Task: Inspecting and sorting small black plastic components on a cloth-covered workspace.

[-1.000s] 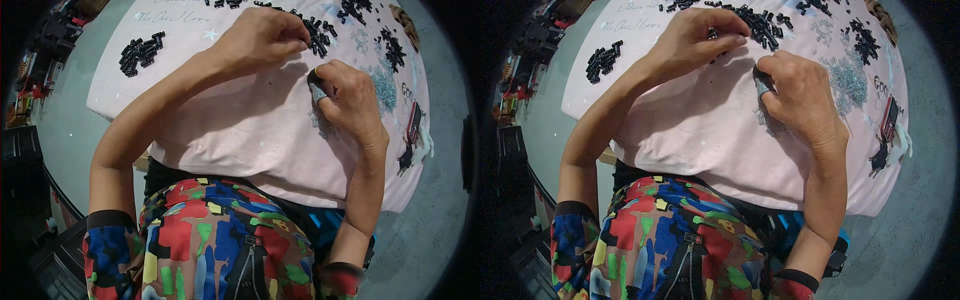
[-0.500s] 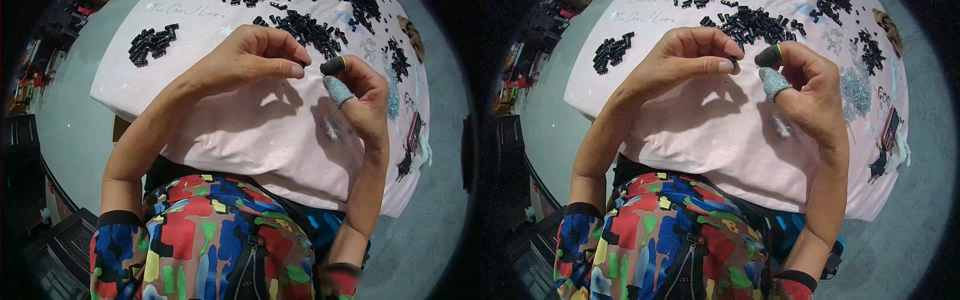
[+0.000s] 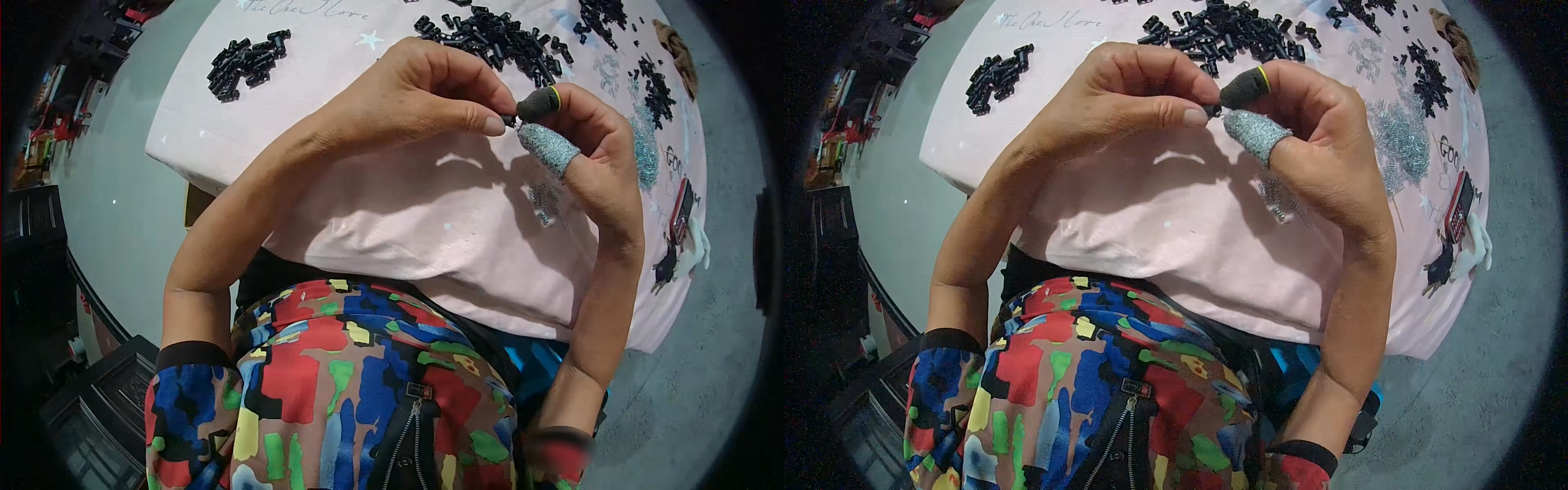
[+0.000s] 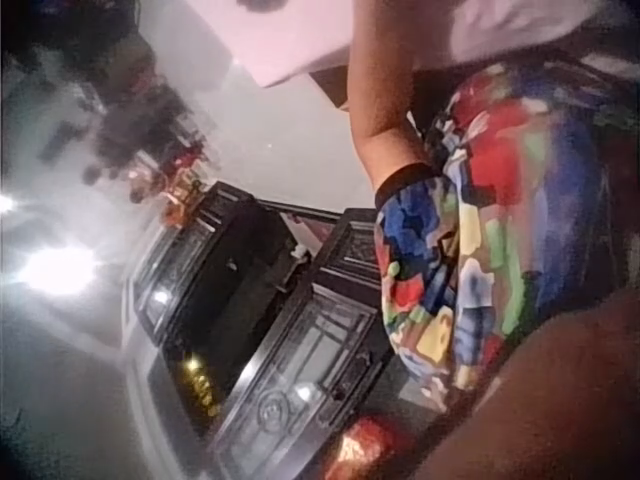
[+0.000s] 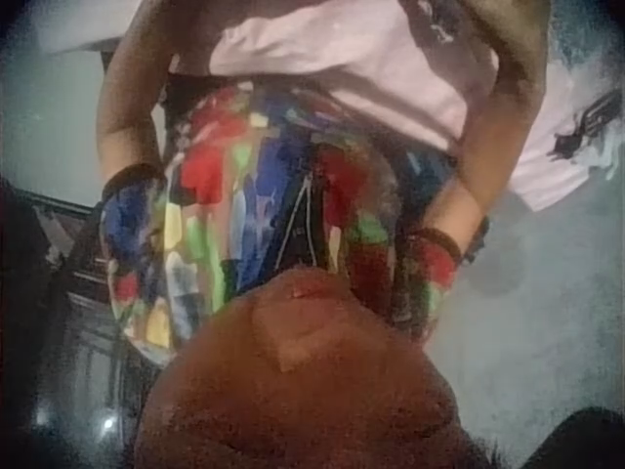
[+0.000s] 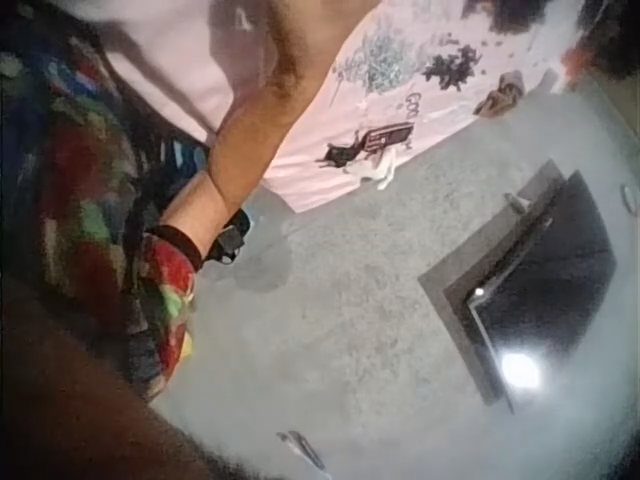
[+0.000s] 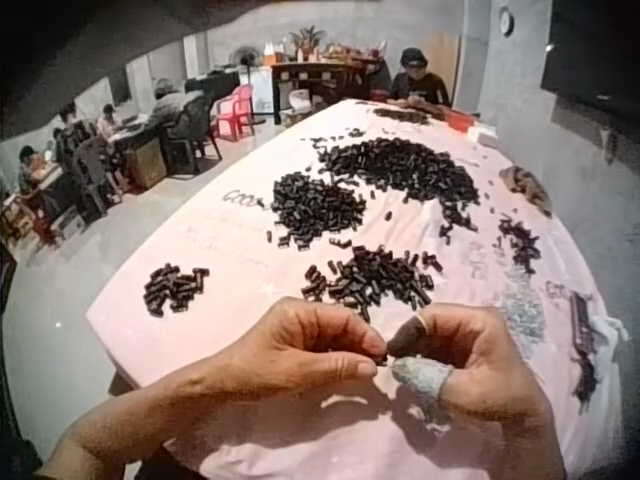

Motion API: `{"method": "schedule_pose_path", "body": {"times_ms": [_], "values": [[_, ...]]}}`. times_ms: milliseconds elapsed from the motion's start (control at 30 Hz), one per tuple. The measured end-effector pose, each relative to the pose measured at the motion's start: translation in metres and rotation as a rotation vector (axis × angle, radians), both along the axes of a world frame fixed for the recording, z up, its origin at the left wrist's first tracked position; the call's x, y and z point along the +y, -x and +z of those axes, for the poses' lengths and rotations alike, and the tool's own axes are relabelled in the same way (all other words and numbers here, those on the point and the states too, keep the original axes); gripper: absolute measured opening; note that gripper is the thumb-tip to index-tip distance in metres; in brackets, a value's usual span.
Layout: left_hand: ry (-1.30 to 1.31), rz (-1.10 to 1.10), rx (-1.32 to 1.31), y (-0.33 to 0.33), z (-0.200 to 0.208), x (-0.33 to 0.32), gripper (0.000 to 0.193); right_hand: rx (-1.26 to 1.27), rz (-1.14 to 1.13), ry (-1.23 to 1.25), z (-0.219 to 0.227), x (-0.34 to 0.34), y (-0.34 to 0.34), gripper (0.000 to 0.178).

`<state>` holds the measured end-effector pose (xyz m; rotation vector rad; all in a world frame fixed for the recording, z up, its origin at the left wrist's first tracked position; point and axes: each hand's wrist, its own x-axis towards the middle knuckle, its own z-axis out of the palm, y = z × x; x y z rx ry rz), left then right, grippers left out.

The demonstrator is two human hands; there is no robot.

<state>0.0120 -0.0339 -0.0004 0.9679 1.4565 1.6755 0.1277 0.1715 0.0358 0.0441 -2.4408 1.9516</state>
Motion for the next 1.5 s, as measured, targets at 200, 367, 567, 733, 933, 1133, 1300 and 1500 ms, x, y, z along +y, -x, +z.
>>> {"method": "schedule_pose_path", "body": {"times_ms": [200, 367, 567, 733, 933, 1133, 1300, 1500], "values": [[0.015, -0.012, 0.132, 0.002, -0.001, 0.000, 0.022, -0.025, -0.039, -0.021, 0.000, -0.003, 0.000, 0.019], [0.004, -0.015, 0.046, 0.001, -0.004, 0.002, 0.021, -0.022, -0.060, -0.002, 0.001, -0.003, -0.001, 0.021], [-0.010, -0.015, 0.117, 0.001, -0.008, 0.004, 0.021, -0.030, -0.067, -0.040, 0.001, -0.003, -0.001, 0.023], [-0.010, -0.022, 0.122, 0.000, -0.008, 0.005, 0.021, -0.021, -0.050, -0.064, -0.002, -0.002, 0.001, 0.024], [0.042, -0.030, -0.102, 0.002, 0.001, 0.003, 0.026, 0.078, -0.150, -0.005, 0.005, -0.008, 0.001, 0.021], [-0.021, -0.128, -0.327, 0.004, 0.004, 0.001, 0.028, 0.207, -0.075, -0.031, -0.002, -0.005, 0.001, 0.022], [-0.005, -0.086, -0.321, 0.013, 0.005, -0.005, 0.035, 0.237, -0.186, -0.050, -0.011, -0.006, 0.008, 0.020], [-0.104, 0.059, -0.278, 0.027, 0.001, -0.013, 0.036, 0.471, -0.184, -0.651, -0.026, -0.005, 0.024, 0.026]]}}
